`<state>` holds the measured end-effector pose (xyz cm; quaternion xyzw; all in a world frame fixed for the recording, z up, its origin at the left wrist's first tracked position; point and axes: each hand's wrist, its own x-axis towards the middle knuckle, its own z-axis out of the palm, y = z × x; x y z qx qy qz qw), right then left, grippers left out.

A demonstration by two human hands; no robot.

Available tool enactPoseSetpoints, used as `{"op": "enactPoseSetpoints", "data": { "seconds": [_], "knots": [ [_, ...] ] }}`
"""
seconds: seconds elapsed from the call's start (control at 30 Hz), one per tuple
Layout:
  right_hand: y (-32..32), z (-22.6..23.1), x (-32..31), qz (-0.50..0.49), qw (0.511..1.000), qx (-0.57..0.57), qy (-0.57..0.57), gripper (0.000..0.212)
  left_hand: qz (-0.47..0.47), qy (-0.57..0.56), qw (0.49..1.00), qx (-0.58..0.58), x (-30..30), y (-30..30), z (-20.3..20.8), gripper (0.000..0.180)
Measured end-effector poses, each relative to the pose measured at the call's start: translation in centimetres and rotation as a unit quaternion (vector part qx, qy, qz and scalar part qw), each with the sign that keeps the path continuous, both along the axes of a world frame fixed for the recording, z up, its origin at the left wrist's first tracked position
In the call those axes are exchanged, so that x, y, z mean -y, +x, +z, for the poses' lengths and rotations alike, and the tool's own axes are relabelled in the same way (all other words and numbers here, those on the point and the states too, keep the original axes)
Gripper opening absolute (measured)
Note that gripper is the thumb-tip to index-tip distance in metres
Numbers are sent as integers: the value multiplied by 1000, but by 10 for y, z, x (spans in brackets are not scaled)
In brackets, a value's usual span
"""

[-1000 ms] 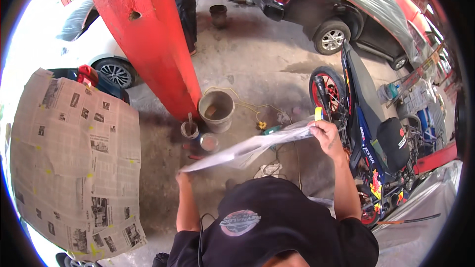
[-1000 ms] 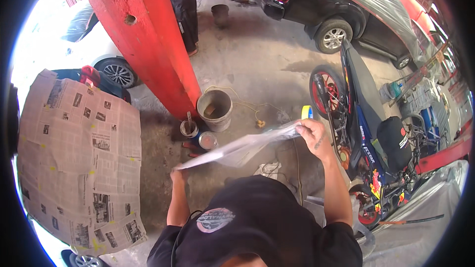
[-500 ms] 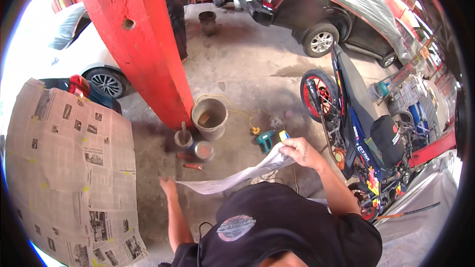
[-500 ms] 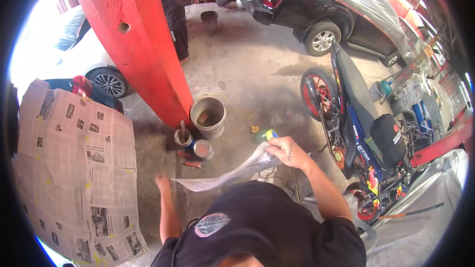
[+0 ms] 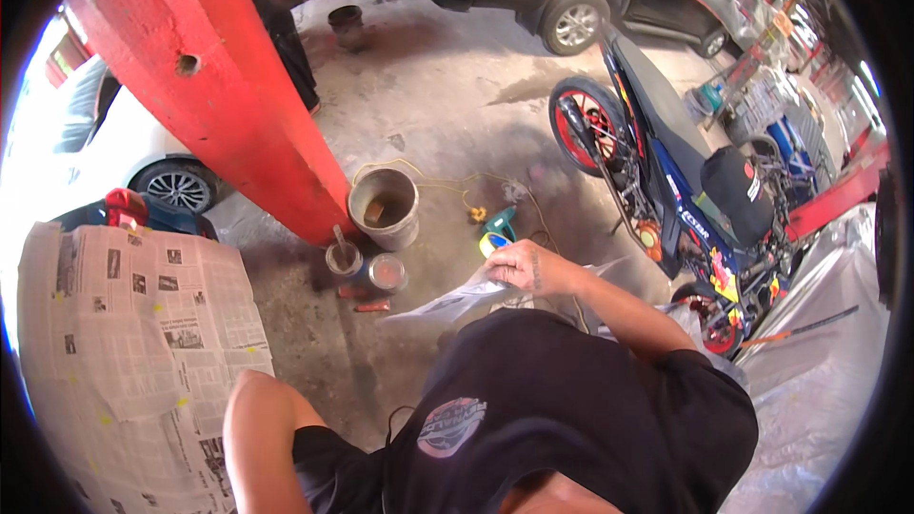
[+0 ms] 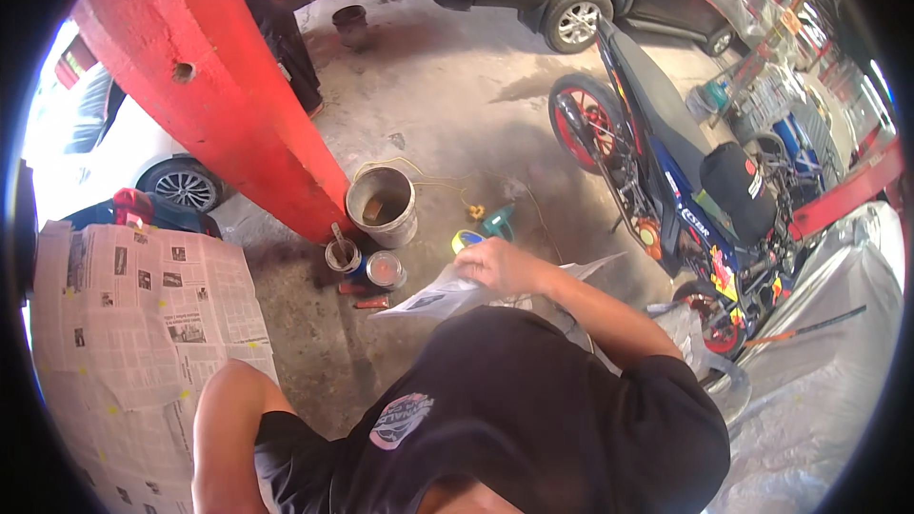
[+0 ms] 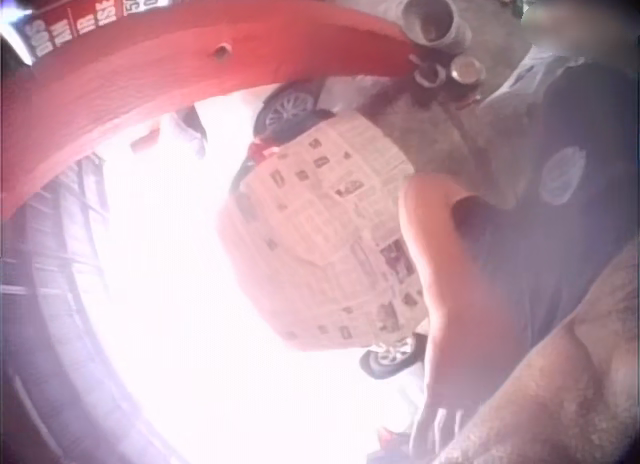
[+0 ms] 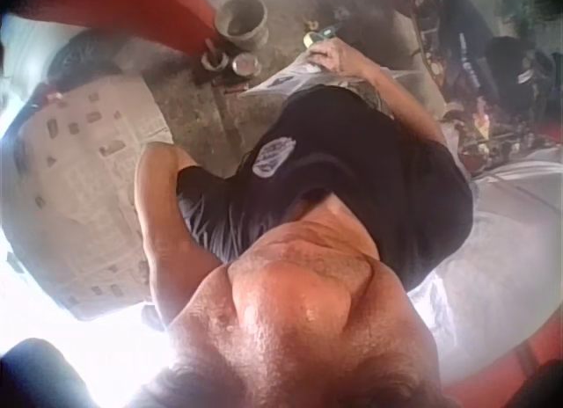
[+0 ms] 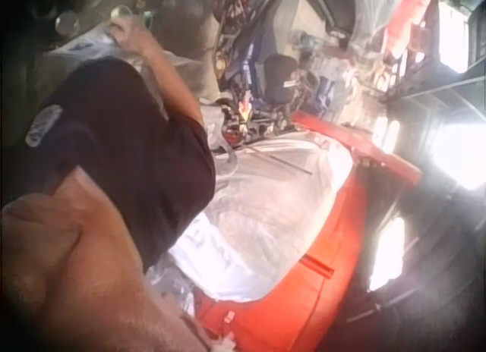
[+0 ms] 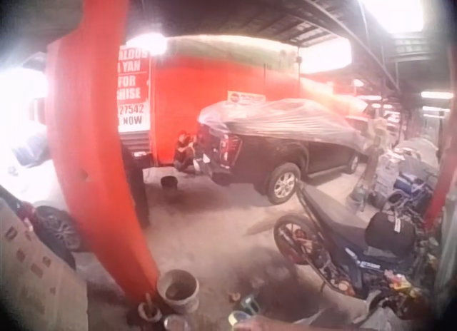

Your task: The person covers parts of a car with newspaper and secures them using masking tape. They handle newspaper sheets and tape rolls to mask the vehicle's body panels and rear bumper area.

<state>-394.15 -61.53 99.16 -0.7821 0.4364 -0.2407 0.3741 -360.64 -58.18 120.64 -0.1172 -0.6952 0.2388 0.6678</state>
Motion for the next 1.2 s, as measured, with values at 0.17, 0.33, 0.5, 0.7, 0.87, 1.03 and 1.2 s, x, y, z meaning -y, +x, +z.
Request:
{"op": "enactPoseSetpoints", "data": {
  "seconds": [0.17, 0.33, 0.5, 0.7, 0.87, 1.03, 1.2],
  "knots": [
    [-27, 5, -10, -60, 996, 11, 58, 25, -88, -23, 994, 63, 21, -42, 8, 31],
    [-57, 1, -14, -67, 996, 15, 50, 24, -136, -13, 986, 99, 28, -76, 10, 30],
    [-95, -6, -7, -104, 993, 47, -36, 18, -206, 52, 967, 140, 38, -104, 7, 30],
    [-140, -13, 11, -217, 972, 85, 2, 15, -280, 127, 937, 167, 68, -131, 2, 29],
    [-168, -12, 80, -313, 946, 84, 23, 16, -332, 191, 908, 173, 128, -152, -11, 29],
    [-192, -28, 176, -388, 914, 116, 26, 21, -411, 255, 857, 179, 228, -157, -42, 28],
    [-221, -32, 284, -444, 894, 34, -50, 24, -576, 447, 669, 141, 338, -147, -103, 28]
  ]
}}
